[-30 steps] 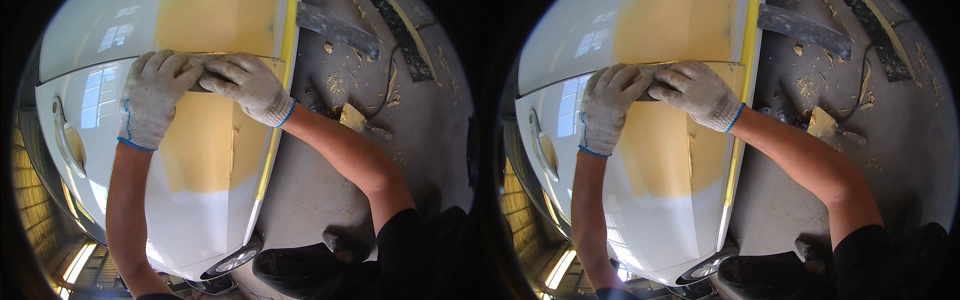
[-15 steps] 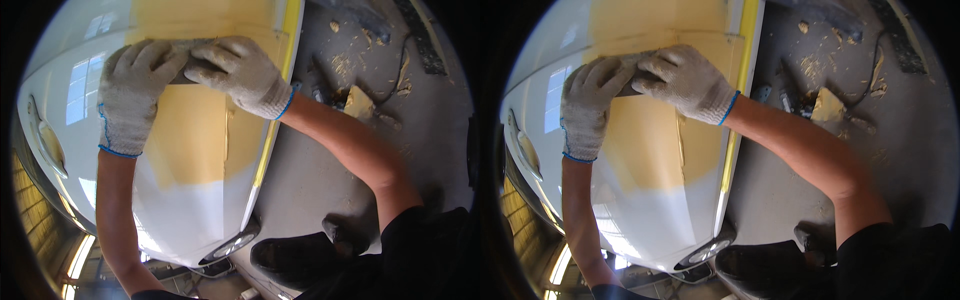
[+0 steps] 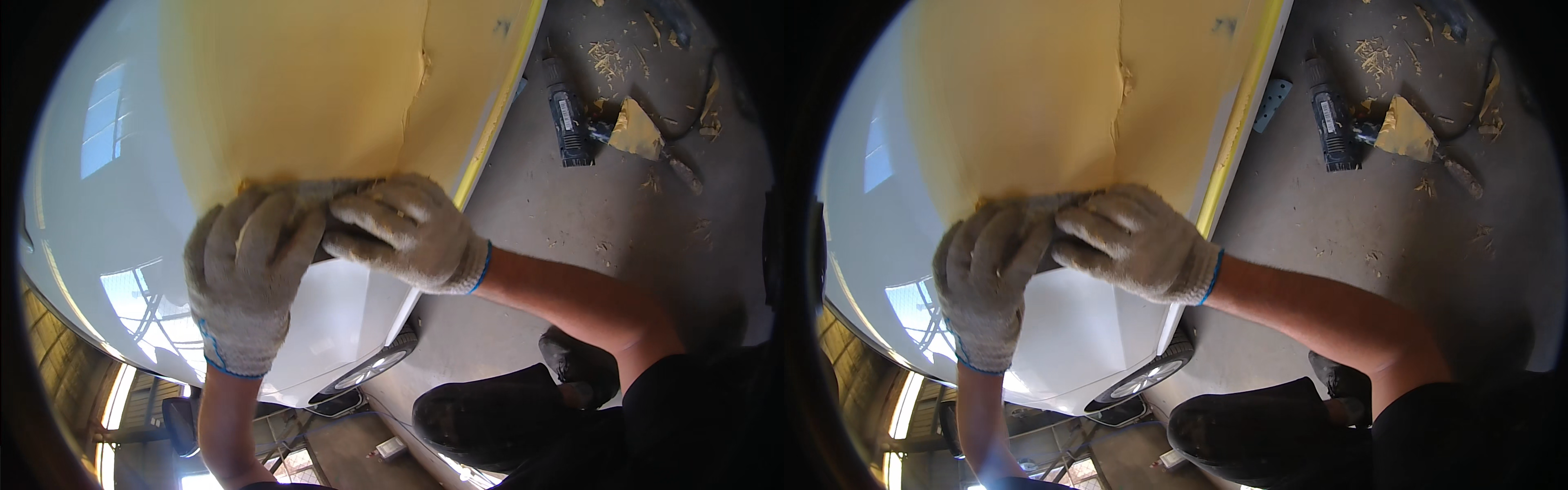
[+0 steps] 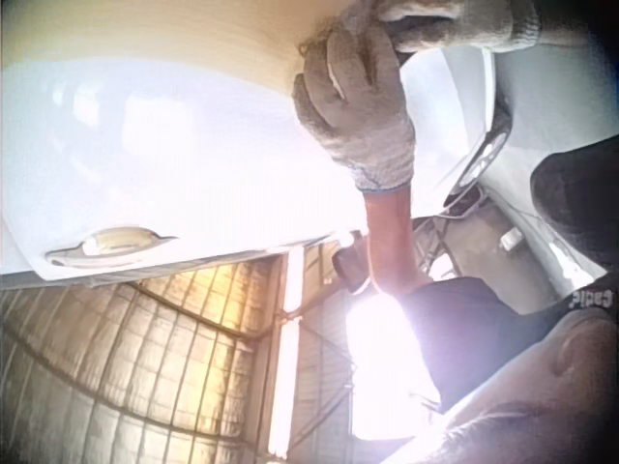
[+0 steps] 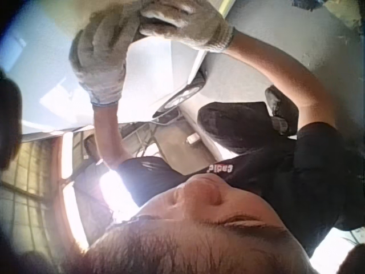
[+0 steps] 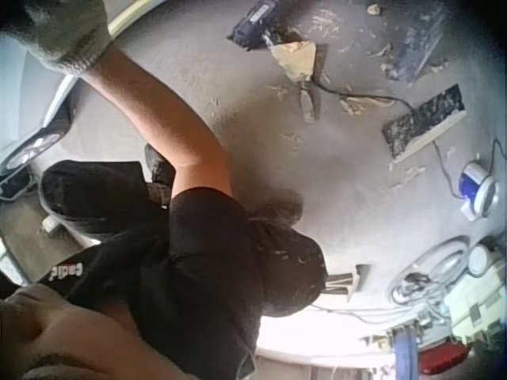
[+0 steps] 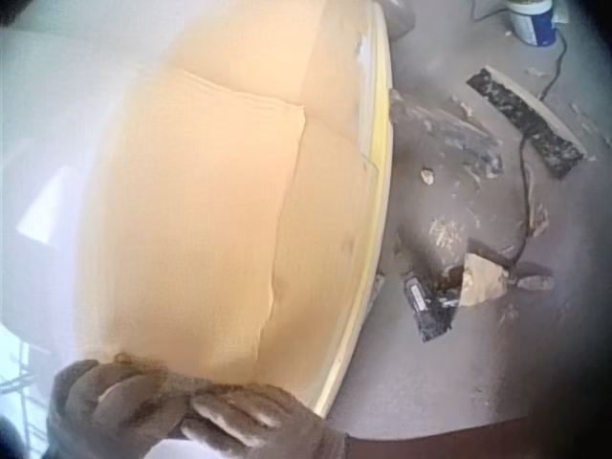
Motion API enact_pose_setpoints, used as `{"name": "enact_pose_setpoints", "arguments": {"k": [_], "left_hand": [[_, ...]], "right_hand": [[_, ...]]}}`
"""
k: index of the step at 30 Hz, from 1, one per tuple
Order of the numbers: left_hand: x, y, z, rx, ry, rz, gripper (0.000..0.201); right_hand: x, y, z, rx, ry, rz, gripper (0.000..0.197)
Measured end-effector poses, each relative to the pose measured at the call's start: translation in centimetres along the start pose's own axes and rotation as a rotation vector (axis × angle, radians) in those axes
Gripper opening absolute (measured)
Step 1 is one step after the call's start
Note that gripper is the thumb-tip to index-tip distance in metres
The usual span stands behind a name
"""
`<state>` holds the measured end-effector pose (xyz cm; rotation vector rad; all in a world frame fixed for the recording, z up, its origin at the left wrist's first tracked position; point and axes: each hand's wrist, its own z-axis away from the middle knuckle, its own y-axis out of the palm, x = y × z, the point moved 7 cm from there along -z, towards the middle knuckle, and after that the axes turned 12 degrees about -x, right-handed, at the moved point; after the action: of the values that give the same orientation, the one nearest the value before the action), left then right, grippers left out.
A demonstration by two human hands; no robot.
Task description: The person applies yellow body filler to a white car's side panel using a spreader and a putty knife. They repeatedly transfer filler between tools and smooth the surface along the panel's edge.
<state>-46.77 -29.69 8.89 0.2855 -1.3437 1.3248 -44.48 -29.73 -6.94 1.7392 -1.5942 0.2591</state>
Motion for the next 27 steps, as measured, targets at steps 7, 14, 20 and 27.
{"name": "enact_pose_setpoints", "arguments": {"k": [7,14,20,27], "left_hand": [[-3.5,0.2,7.8,0.132,-0.103,0.128,0.039],[-5.8,-4.6,8.4,0.186,-0.292,0.479,0.034],[-10.1,-4.9,4.5,0.038,-0.478,0.652,0.034],[-18.2,1.2,2.4,0.054,-0.618,1.052,0.044]], "right_hand": [[4.9,1.6,5.9,0.148,0.101,-0.098,0.037],[7.7,-4.0,4.7,0.413,0.159,-0.249,0.031],[4.9,-10.5,3.3,0.479,0.215,-0.261,0.03],[-0.6,-14.7,5.9,0.874,0.275,-0.036,0.036]]}}
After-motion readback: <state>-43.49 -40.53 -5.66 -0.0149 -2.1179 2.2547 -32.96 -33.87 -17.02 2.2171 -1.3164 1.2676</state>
